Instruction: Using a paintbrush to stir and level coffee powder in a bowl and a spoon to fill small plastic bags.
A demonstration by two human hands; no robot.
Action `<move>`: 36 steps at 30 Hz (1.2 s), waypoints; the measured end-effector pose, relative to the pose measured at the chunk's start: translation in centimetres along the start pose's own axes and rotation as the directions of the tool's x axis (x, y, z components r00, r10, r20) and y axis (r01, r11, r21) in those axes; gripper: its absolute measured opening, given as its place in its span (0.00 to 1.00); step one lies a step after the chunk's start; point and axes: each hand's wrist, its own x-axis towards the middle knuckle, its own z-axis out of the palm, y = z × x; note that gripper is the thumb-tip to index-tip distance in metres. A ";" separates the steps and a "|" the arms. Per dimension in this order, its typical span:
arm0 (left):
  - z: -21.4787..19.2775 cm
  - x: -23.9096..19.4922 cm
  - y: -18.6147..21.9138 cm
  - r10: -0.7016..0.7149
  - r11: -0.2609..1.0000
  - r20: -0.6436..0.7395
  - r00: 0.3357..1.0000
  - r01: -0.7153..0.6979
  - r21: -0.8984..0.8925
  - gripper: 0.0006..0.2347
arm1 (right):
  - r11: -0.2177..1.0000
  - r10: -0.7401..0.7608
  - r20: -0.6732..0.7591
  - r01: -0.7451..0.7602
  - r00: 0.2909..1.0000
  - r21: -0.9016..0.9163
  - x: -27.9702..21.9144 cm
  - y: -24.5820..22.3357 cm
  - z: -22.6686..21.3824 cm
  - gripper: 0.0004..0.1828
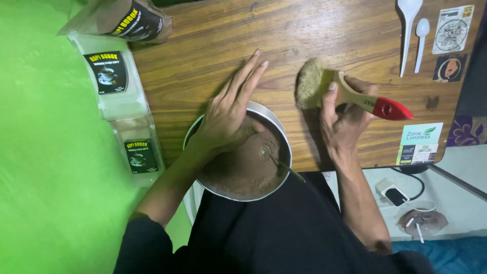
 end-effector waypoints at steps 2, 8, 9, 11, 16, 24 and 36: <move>-0.4 0.0 0.6 -0.029 1.000 0.036 0.999 0.029 0.008 0.44 | 0.994 0.043 -0.027 -0.040 0.999 0.098 1.1 -2.5 1.1 0.11; -0.9 0.6 2.2 -0.093 0.995 0.093 0.991 0.095 -0.019 0.39 | 0.976 -0.035 0.051 0.023 0.998 0.215 0.1 -3.3 4.0 0.15; -0.9 0.8 2.5 -0.097 0.995 0.118 0.988 0.099 -0.012 0.39 | 0.980 0.000 0.072 -0.015 0.997 0.200 -0.1 -2.4 3.6 0.14; -0.5 1.1 3.4 -0.062 0.998 0.122 0.991 0.064 -0.015 0.39 | 0.992 0.038 0.053 -0.044 0.998 0.116 -0.1 -2.0 -0.3 0.14; 1.3 2.9 5.1 0.029 0.999 0.167 0.986 -0.021 -0.050 0.40 | 0.978 0.200 -0.071 -0.203 0.977 -0.045 -0.6 -2.0 -4.3 0.14; 4.3 4.2 7.8 0.068 0.998 0.153 0.986 -0.067 -0.007 0.39 | 0.980 0.183 -0.025 -0.180 0.983 0.084 -0.7 -2.5 -3.0 0.17; 6.1 5.5 9.1 -0.035 0.991 0.260 0.965 0.067 -0.115 0.39 | 0.983 0.124 -0.154 -0.101 0.980 0.151 -1.8 0.8 -3.7 0.16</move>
